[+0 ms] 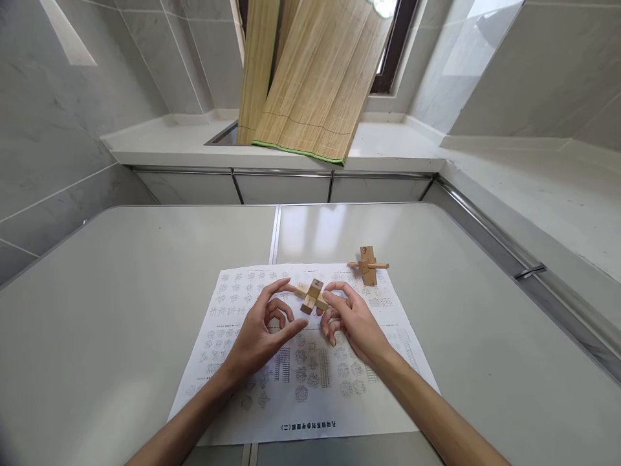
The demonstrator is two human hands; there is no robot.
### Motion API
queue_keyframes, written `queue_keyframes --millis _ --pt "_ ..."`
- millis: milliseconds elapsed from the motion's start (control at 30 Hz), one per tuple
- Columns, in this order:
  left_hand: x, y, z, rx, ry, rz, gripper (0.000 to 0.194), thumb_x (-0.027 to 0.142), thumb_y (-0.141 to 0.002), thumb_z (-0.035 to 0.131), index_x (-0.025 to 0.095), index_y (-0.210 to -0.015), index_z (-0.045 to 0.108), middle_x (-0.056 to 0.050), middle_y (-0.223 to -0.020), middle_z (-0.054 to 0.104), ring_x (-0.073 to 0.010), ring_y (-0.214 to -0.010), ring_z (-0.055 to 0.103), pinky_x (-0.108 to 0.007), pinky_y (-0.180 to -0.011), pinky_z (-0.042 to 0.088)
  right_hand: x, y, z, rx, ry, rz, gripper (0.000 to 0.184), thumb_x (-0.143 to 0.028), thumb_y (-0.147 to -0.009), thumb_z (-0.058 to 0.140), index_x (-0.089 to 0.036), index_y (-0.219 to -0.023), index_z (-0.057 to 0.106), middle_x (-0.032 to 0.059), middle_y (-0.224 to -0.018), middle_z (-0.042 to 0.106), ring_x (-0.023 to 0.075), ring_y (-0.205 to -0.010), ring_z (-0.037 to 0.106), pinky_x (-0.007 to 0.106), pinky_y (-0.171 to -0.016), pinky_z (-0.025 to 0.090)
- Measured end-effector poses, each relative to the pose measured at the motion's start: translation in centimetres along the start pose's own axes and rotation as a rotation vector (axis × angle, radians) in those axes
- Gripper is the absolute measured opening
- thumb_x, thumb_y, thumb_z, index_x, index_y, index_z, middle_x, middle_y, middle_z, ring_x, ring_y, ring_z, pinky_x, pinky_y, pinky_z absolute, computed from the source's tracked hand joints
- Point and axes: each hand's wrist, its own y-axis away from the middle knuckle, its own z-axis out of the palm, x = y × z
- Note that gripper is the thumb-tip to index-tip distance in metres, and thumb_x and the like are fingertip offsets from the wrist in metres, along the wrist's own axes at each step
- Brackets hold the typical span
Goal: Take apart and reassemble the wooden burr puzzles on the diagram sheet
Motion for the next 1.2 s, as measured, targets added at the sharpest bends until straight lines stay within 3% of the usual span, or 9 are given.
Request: queue_keyframes --millis 267,400,533,767,1033,1133,1200 --pt "0.4 0.1 -0.1 -0.012 -0.04 -0.048 0.05 0.042 -0.093 0.074 0.027 -0.136 0.054 -0.008 -0.129 0.065 -0.0109 -0.071 0.06 -0.028 -0.067 0.054 -0.7 -0.1 -0.2 0.202 0.02 -0.067 0.048 -0.062 -0.084 0.08 -0.027 -0.103 0.053 -0.0034 -0.082 0.068 0.0073 -0.043 0.054 0.017 -0.033 0.04" --pt "0.5 0.1 -0.1 -0.013 -0.056 -0.04 0.047 0.043 -0.094 0.073 0.025 -0.134 0.057 -0.009 -0.124 0.067 -0.0114 -0.071 0.06 -0.029 -0.069 0.054 -0.7 -0.3 -0.7 0.272 -0.019 -0.103 0.05 -0.062 -0.081 0.083 -0.027 -0.103 0.056 -0.0011 -0.096 0.07 0.0066 -0.049 0.058 0.015 -0.034 0.041" --pt "0.7 0.0 -0.1 -0.026 -0.066 -0.024 0.044 0.043 -0.094 0.073 0.024 -0.131 0.06 -0.009 -0.122 0.068 -0.0126 -0.074 0.063 -0.029 -0.071 0.054 -0.5 -0.6 -1.3 0.32 -0.042 -0.105 0.05 -0.062 -0.079 0.085 -0.026 -0.108 0.066 0.0004 -0.097 0.069 0.0086 -0.057 0.064 0.014 -0.035 0.044" --pt "0.6 0.1 -0.2 -0.025 -0.087 -0.029 0.043 0.045 -0.094 0.072 0.024 -0.13 0.061 -0.009 -0.119 0.069 -0.0114 -0.068 0.06 -0.03 -0.071 0.055 -0.2 -0.9 -1.6 0.335 -0.067 -0.11 0.046 -0.056 -0.086 0.082 -0.027 -0.118 0.07 0.0048 -0.108 0.071 0.013 -0.072 0.07 0.016 -0.041 0.049" --pt "0.6 0.1 -0.1 -0.041 -0.121 0.005 0.037 0.045 -0.096 0.069 0.023 -0.124 0.064 -0.007 -0.11 0.069 -0.0151 -0.075 0.065 -0.03 -0.07 0.056 -0.7 -0.4 -1.1 0.309 0.08 -0.173 0.065 -0.048 -0.088 0.08 -0.036 -0.148 0.056 0.0078 -0.131 0.068 0.0194 -0.094 0.072 0.022 -0.057 0.056" --pt "0.6 0.1 -0.1 -0.04 -0.128 0.0 0.034 0.045 -0.097 0.067 0.023 -0.122 0.064 -0.006 -0.106 0.069 -0.0149 -0.075 0.063 -0.029 -0.07 0.055 -0.7 -0.1 -0.6 0.29 0.171 -0.24 0.068 -0.046 -0.089 0.078 -0.038 -0.151 0.052 0.0073 -0.13 0.068 0.0197 -0.09 0.072 0.025 -0.057 0.055" --pt "0.5 0.1 -0.1 -0.034 -0.13 0.002 0.032 0.044 -0.098 0.066 0.022 -0.121 0.065 -0.006 -0.103 0.069 -0.0144 -0.073 0.062 -0.029 -0.069 0.053 -0.6 0.0 -0.2 0.267 0.24 -0.266 0.058 -0.048 -0.091 0.075 -0.034 -0.145 0.058 0.0066 -0.117 0.07 0.018 -0.079 0.07 0.026 -0.054 0.053"
